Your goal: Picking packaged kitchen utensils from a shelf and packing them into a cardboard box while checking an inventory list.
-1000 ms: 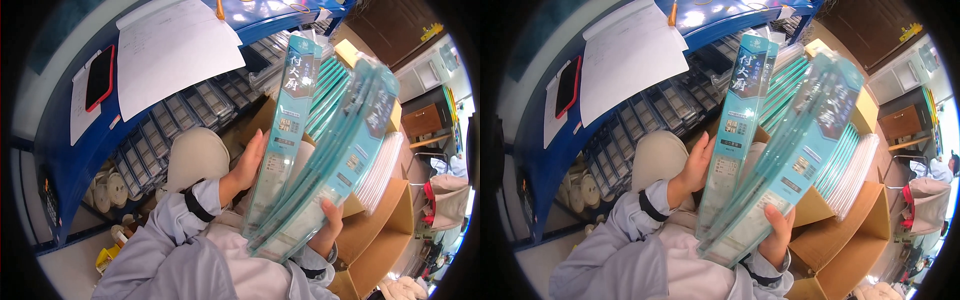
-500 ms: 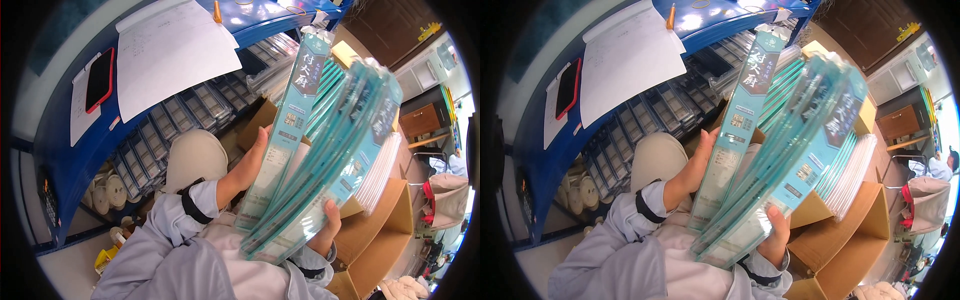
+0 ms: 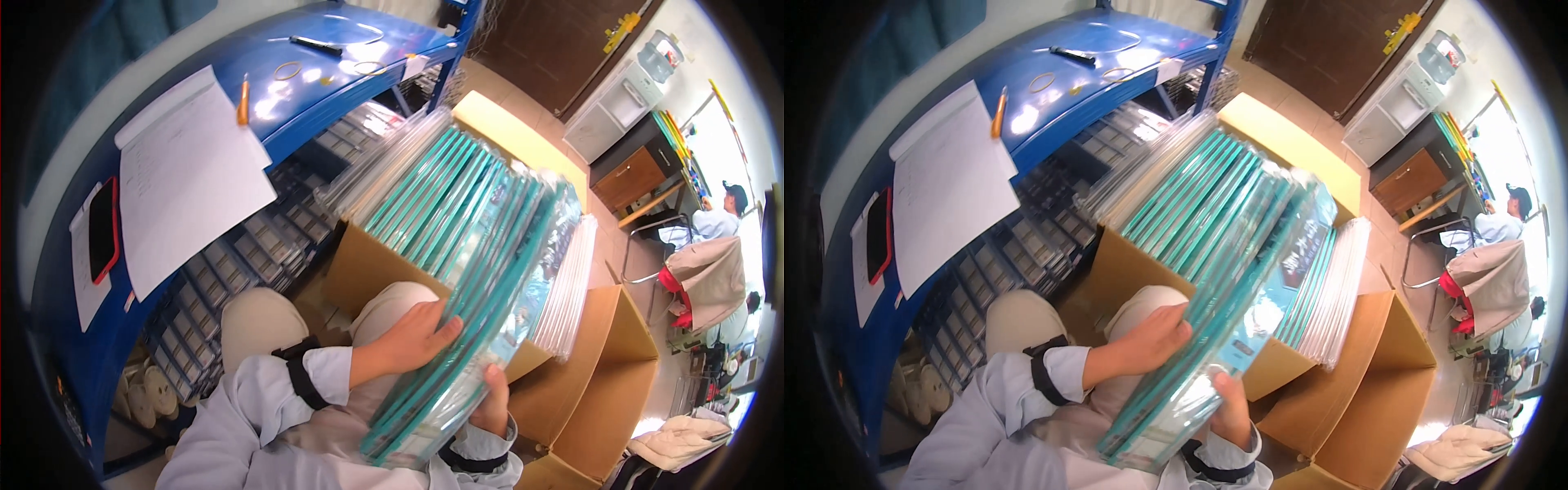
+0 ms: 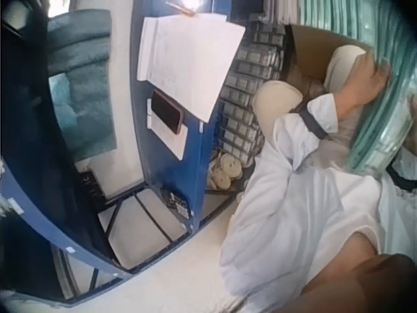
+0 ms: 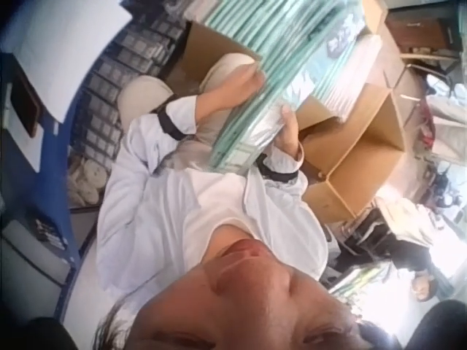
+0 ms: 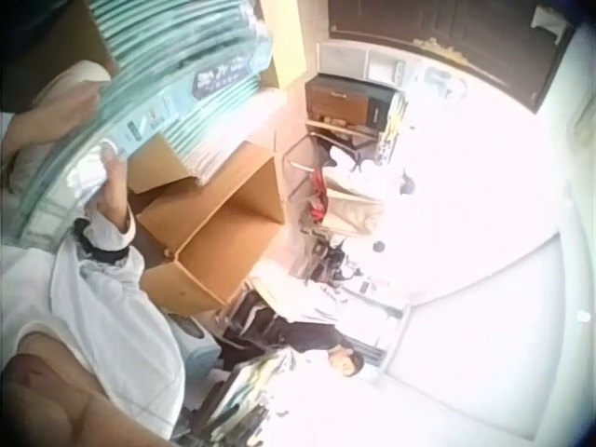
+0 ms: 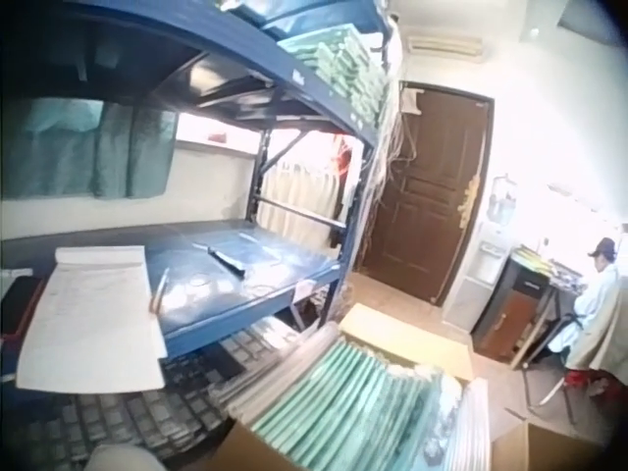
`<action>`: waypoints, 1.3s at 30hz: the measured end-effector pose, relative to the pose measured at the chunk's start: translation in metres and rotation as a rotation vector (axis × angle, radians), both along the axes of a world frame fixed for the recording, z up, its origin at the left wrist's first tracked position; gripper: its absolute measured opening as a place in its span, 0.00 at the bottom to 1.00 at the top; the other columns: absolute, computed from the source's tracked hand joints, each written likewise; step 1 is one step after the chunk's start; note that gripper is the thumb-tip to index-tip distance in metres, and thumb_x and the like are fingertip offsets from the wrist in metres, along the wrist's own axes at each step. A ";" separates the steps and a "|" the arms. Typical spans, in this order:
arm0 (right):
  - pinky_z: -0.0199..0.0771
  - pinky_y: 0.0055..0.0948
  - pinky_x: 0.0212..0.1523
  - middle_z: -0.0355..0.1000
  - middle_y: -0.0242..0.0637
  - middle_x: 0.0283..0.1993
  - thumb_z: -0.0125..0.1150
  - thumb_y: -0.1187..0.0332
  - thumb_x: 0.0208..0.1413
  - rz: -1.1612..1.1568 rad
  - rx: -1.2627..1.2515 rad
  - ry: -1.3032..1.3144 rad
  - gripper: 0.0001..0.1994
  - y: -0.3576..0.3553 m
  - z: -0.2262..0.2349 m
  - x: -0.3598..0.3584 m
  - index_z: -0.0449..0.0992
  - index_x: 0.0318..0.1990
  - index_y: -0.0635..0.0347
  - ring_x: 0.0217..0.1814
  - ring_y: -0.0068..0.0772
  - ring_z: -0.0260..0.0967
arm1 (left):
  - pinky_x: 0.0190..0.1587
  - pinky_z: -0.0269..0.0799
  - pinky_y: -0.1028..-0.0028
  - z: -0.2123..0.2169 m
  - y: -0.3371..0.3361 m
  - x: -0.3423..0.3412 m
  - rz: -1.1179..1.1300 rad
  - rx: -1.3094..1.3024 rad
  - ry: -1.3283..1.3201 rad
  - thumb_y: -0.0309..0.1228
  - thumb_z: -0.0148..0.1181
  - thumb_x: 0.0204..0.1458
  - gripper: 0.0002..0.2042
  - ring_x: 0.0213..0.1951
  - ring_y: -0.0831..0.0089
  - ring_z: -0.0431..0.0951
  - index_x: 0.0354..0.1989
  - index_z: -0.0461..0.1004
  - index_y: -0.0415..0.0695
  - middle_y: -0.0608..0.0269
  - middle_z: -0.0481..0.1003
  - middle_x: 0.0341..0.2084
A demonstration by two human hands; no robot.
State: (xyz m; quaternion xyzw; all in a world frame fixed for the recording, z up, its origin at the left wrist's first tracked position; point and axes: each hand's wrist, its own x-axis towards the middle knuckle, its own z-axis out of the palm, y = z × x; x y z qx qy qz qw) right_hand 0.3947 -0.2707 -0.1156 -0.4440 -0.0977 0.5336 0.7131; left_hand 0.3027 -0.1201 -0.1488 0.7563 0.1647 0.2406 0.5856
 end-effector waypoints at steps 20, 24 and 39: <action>0.63 0.29 0.49 0.66 0.40 0.47 0.63 0.66 0.42 -0.078 -0.233 -0.431 0.32 0.138 -0.056 0.264 0.57 0.56 0.62 0.50 0.32 0.63 | 0.65 0.35 0.50 -0.114 0.108 0.186 -0.547 1.361 0.646 0.52 0.55 0.42 0.21 0.60 0.64 0.58 0.40 0.75 0.50 0.66 0.68 0.49; 0.54 0.42 0.57 0.54 0.53 0.59 0.68 0.53 0.33 -0.120 -0.511 -0.680 0.49 0.161 -0.114 0.292 0.48 0.63 0.58 0.60 0.51 0.54 | 0.63 0.37 0.45 -0.111 0.109 0.174 -0.333 1.247 0.374 0.44 0.57 0.38 0.18 0.59 0.63 0.59 0.38 0.75 0.50 0.64 0.69 0.46; 0.42 0.57 0.59 0.38 0.65 0.65 0.58 0.41 0.41 -0.048 -1.340 -1.334 0.48 0.233 -0.138 0.199 0.41 0.67 0.48 0.65 0.65 0.40 | 0.63 0.34 0.46 -0.126 0.132 0.154 0.078 0.854 0.317 0.50 0.45 0.54 0.29 0.64 0.61 0.50 0.59 0.56 0.45 0.61 0.56 0.61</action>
